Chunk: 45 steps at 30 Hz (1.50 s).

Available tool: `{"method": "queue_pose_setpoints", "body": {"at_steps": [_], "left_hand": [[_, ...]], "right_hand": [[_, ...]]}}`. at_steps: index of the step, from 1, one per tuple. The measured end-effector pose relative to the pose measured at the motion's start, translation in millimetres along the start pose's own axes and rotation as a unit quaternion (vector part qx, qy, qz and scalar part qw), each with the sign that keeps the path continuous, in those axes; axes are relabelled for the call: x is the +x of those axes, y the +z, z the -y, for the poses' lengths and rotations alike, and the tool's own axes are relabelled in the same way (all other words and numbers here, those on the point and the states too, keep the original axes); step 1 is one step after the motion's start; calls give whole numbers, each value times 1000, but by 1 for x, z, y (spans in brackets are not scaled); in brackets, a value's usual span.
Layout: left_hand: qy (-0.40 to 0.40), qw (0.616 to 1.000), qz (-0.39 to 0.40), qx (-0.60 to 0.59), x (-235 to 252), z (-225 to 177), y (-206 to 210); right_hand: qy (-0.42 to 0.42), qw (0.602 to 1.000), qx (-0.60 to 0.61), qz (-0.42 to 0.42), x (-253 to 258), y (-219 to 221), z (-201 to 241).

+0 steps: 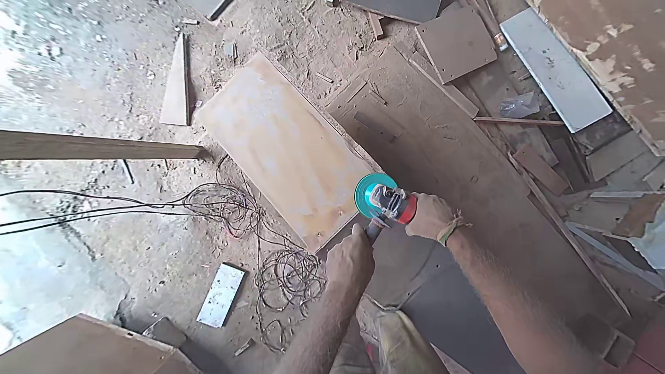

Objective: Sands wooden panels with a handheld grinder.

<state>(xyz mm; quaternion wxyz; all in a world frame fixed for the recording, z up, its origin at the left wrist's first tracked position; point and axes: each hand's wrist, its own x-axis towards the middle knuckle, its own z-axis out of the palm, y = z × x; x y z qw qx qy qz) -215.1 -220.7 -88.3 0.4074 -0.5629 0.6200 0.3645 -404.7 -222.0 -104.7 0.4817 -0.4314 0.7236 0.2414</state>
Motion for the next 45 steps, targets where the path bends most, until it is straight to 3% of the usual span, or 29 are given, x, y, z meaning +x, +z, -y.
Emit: {"method": "queue_pose_setpoints", "body": {"at_steps": [14, 19, 26, 37, 45], "left_hand": [[-5, 1000, -1, -13, 2, 1, 0], [-38, 999, 25, -12, -16, 22, 20], [-11, 1000, 7, -11, -9, 10, 6], [-82, 997, 6, -14, -27, 60, 31], [-157, 986, -37, -47, -28, 110, 86]], "right_hand": [[-13, 1000, -22, -9, 2, -4, 4], [-35, 998, -39, 34, -8, 17, 19], [-15, 1000, -19, 4, -4, 5, 10], [-90, 995, -24, 40, -7, 46, 50], [-135, 987, -40, 74, -18, 80, 93]]}}
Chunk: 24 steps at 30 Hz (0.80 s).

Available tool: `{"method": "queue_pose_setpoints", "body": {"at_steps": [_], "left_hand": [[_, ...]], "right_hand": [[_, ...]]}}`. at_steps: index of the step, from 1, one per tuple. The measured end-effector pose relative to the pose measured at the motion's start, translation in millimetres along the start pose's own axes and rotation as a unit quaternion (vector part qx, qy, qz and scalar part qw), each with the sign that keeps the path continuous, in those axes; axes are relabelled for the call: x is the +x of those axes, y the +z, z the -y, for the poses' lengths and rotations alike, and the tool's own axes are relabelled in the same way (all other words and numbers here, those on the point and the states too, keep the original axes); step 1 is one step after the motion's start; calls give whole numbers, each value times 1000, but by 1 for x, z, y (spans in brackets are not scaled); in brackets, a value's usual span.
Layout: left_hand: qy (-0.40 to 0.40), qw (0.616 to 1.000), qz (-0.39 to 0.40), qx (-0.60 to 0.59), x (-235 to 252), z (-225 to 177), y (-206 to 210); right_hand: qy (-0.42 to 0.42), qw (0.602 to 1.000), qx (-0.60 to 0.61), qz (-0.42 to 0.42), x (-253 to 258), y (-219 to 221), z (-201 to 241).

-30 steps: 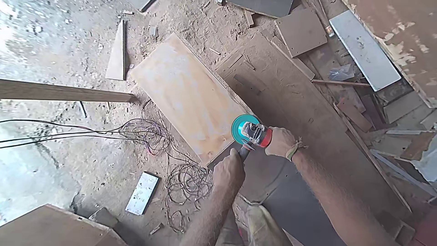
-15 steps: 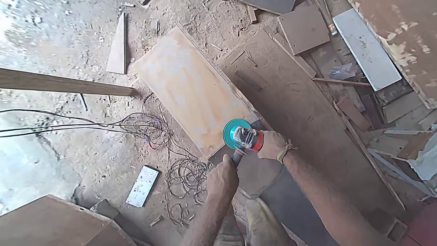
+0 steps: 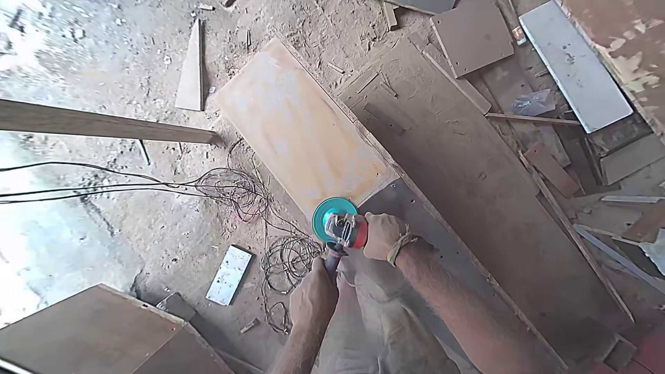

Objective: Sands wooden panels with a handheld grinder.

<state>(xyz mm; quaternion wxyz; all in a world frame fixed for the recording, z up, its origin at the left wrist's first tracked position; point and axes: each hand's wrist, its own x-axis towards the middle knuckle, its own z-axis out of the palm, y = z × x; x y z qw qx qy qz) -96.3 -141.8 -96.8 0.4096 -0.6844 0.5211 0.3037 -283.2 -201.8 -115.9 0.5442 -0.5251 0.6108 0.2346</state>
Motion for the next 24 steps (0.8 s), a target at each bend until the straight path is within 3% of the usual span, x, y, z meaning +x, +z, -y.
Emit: {"method": "queue_pose_setpoints", "body": {"at_steps": [5, 11, 15, 24], "left_hand": [[26, 999, -14, -43, 4, -8, 14], [162, 984, 45, -63, 7, -105, -13], [214, 973, 56, -66, 11, -142, -38], [221, 971, 69, -66, 20, -140, -46]], "right_hand": [[18, 999, -24, -16, -16, -8, -2], [178, 979, -71, -71, -49, -60, -65], [249, 961, -72, -95, -53, -83, -85], [261, 958, -69, -91, -43, -90, -78]]}}
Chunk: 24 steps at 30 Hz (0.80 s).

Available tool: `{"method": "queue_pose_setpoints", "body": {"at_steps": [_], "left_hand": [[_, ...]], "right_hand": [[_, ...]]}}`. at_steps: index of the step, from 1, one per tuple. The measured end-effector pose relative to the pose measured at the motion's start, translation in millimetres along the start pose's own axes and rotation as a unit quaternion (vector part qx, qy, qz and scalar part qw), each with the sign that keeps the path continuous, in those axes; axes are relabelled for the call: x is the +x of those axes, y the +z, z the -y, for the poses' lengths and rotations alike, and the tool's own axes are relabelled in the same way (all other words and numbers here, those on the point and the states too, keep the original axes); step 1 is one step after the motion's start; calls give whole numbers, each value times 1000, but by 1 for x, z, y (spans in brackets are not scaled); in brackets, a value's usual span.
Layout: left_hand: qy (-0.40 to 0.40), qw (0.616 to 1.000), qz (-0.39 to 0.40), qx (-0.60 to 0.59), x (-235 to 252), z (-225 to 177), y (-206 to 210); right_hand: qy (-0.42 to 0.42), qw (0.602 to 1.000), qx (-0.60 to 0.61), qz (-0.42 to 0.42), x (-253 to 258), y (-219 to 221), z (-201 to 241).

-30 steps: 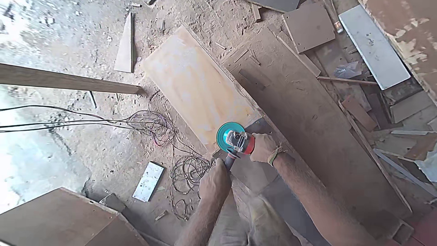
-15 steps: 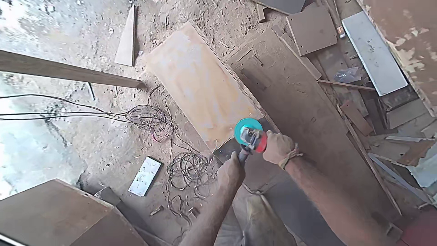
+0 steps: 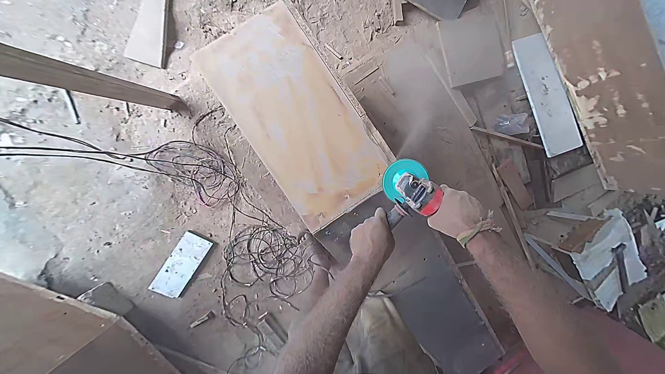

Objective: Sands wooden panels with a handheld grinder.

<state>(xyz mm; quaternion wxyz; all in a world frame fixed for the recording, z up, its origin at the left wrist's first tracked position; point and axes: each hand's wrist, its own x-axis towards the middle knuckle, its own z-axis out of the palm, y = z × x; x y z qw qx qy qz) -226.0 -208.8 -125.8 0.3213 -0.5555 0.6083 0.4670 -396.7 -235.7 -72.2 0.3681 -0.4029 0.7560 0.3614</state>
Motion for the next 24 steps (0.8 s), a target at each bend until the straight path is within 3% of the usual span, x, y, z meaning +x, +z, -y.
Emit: {"method": "queue_pose_setpoints", "body": {"at_steps": [4, 10, 16, 24], "left_hand": [[21, 1000, 9, -7, 6, -10, -5], [-13, 1000, 13, -5, -3, 9, 4], [35, 999, 13, -16, 9, -15, -7], [-21, 998, 9, -50, -9, 28, 12]], "right_hand": [[32, 999, 11, -15, 6, 0, -8], [-6, 1000, -11, 10, 1, 6, 9], [42, 999, 14, -31, 10, 0, -13], [-21, 999, -43, -2, -9, 12, 27]]}}
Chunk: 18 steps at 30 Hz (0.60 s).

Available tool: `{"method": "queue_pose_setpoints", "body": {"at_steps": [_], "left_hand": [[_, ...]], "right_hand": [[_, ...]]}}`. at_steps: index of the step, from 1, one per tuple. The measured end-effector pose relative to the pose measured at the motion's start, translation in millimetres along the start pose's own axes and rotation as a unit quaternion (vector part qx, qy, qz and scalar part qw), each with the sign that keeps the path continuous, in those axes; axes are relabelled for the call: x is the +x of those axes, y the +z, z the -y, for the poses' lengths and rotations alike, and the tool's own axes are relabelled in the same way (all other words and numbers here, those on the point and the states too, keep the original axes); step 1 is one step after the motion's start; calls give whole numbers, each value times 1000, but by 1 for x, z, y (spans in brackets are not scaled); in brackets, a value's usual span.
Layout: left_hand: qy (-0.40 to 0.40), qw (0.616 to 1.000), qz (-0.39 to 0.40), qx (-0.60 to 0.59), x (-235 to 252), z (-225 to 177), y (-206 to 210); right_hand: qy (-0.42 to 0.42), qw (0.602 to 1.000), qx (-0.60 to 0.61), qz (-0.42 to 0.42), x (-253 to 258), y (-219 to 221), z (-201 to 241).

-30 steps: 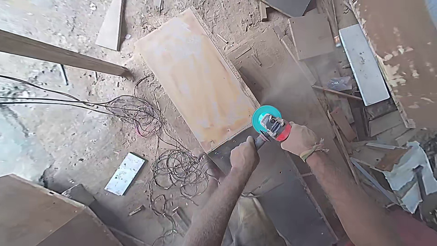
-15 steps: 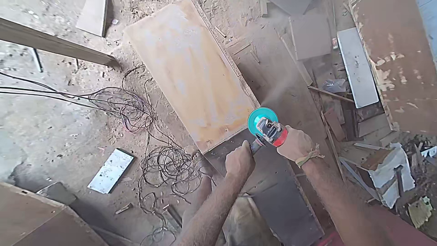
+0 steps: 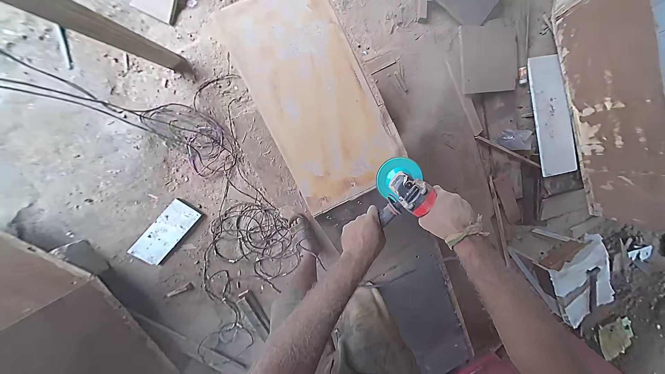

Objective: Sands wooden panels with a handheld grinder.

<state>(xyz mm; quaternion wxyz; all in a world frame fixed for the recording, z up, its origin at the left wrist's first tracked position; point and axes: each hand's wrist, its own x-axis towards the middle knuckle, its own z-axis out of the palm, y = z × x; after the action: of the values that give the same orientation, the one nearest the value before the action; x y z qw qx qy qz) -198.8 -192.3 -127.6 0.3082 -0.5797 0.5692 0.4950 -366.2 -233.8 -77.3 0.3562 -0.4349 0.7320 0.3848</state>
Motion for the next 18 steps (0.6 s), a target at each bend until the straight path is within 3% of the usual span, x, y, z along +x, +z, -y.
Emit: {"method": "queue_pose_setpoints", "body": {"at_steps": [5, 11, 18], "left_hand": [[40, 999, 8, -27, 4, -8, 8], [-7, 1000, 4, -20, -6, 20, 10], [27, 999, 7, -43, 0, 8, 5]], "right_hand": [[34, 999, -1, -23, -1, 5, -13], [-12, 1000, -23, -5, -10, 9, 17], [15, 999, -26, -17, -8, -3, 9]]}}
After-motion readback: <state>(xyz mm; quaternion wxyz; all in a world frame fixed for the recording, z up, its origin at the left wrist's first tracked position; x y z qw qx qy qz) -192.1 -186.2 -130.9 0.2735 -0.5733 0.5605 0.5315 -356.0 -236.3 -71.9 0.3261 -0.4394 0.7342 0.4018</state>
